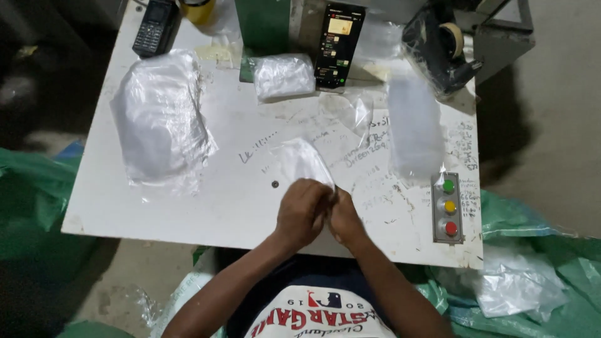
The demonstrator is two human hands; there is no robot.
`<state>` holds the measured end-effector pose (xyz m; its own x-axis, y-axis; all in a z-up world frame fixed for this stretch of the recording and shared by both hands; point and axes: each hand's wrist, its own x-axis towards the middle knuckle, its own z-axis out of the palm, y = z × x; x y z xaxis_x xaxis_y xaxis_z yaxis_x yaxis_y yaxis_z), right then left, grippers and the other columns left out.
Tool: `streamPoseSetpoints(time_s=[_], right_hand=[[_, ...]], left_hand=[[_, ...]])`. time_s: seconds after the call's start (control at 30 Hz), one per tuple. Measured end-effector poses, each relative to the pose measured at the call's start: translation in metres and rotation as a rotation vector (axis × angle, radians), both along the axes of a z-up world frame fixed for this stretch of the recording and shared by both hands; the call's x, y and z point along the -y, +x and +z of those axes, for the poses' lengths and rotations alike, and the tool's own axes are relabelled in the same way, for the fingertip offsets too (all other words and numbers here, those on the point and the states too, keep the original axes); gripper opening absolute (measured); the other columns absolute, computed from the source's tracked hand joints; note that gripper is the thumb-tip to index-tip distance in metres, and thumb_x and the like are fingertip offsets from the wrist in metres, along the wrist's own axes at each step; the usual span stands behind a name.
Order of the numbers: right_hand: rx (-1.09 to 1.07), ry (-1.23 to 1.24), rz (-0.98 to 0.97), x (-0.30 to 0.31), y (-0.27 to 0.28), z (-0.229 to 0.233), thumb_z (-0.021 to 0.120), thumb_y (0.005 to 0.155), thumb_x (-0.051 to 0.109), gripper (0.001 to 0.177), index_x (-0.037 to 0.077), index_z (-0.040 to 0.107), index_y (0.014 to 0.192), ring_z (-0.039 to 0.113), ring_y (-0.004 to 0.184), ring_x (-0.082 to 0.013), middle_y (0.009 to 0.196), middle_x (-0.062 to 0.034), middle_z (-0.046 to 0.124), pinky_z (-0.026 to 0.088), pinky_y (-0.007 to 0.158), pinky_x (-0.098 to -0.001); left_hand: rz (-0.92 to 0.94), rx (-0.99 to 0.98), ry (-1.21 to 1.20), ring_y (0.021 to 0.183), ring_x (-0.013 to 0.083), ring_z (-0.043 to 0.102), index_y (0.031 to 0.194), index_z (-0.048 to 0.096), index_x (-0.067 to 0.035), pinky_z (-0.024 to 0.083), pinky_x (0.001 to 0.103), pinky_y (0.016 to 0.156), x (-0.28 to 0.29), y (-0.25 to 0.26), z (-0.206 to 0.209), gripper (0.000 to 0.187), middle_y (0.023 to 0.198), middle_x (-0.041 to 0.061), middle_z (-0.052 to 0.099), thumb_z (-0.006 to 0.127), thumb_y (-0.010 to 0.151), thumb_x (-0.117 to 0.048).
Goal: Inspecting and arranging small plastic bags on a factory workstation table.
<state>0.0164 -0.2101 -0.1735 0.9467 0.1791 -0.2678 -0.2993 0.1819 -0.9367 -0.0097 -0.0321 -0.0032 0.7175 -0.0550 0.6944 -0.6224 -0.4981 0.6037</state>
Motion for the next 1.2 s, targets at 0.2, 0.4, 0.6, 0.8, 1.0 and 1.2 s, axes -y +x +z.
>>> streamPoseSetpoints(time_s=[0.2,0.4,0.6,0.8,1.0,1.2], right_hand=[[-0.476,0.664,-0.111,-0.039,0.026,0.045,0.056,0.105,0.03,0.036,-0.001,0.073,0.116,0.072,0.097,-0.0313,0.111,-0.0224,0.075,0.056,0.091,-0.0435],[-0.701,0.683,0.069,-0.097,0.043,0.105,0.06,0.101,0.034,0.034,0.004,0.075,0.11,0.077,0.088,-0.0297,0.1,-0.0173,0.078,0.061,0.078,-0.0392],[0.101,-0.416,0.108,-0.099,0.036,0.202,0.055,0.101,0.02,0.036,0.004,0.066,0.132,0.069,0.099,-0.0244,0.117,-0.0183,0.071,0.059,0.063,-0.0304],[1.104,-1.017,0.439,-0.106,0.037,0.154,0.05,0.099,-0.003,0.04,-0.006,0.06,0.138,0.048,0.139,-0.0435,0.145,-0.0276,0.055,0.034,0.12,-0.0538],[0.511,-0.925,0.017,-0.03,0.115,0.214,0.031,0.102,0.009,0.049,0.018,0.065,0.136,0.067,0.114,-0.0337,0.119,-0.0132,0.07,0.053,0.102,-0.0458],[0.726,-1.241,0.132,0.025,0.18,0.141,0.059,0.107,0.021,0.022,0.009,0.069,0.123,0.062,0.111,-0.0304,0.112,-0.0074,0.059,0.053,0.095,-0.0422]], left_hand=[[-0.083,-0.151,0.033,0.09,0.0411,0.064,0.107,0.069,-0.008,0.053,0.049,0.08,-0.016,-0.023,-0.016,0.026,0.094,0.017,0.064,0.068,0.083,-0.001],[0.002,-0.161,0.16,0.123,0.0493,0.058,0.138,0.062,0.0,0.041,0.056,0.108,-0.096,-0.008,0.022,0.042,0.132,0.031,0.063,0.052,0.098,-0.009],[0.159,-0.39,0.511,0.151,0.0363,0.034,0.156,0.045,-0.006,0.017,0.05,0.126,-0.103,-0.006,-0.034,0.053,0.161,0.02,0.042,0.039,0.109,-0.03],[0.348,-0.386,0.658,0.154,0.0328,0.032,0.155,0.046,-0.003,0.013,0.047,0.129,-0.103,0.01,-0.042,0.053,0.163,0.019,0.041,0.036,0.109,-0.027],[0.409,-0.309,0.526,0.153,0.0328,0.034,0.152,0.049,-0.003,0.015,0.045,0.129,-0.103,0.011,-0.042,0.054,0.162,0.019,0.042,0.043,0.108,-0.033],[0.366,-0.056,0.172,0.115,0.0311,0.066,0.129,0.07,-0.006,0.055,0.039,0.1,-0.062,0.033,-0.059,0.038,0.128,0.013,0.066,0.073,0.092,-0.012]])
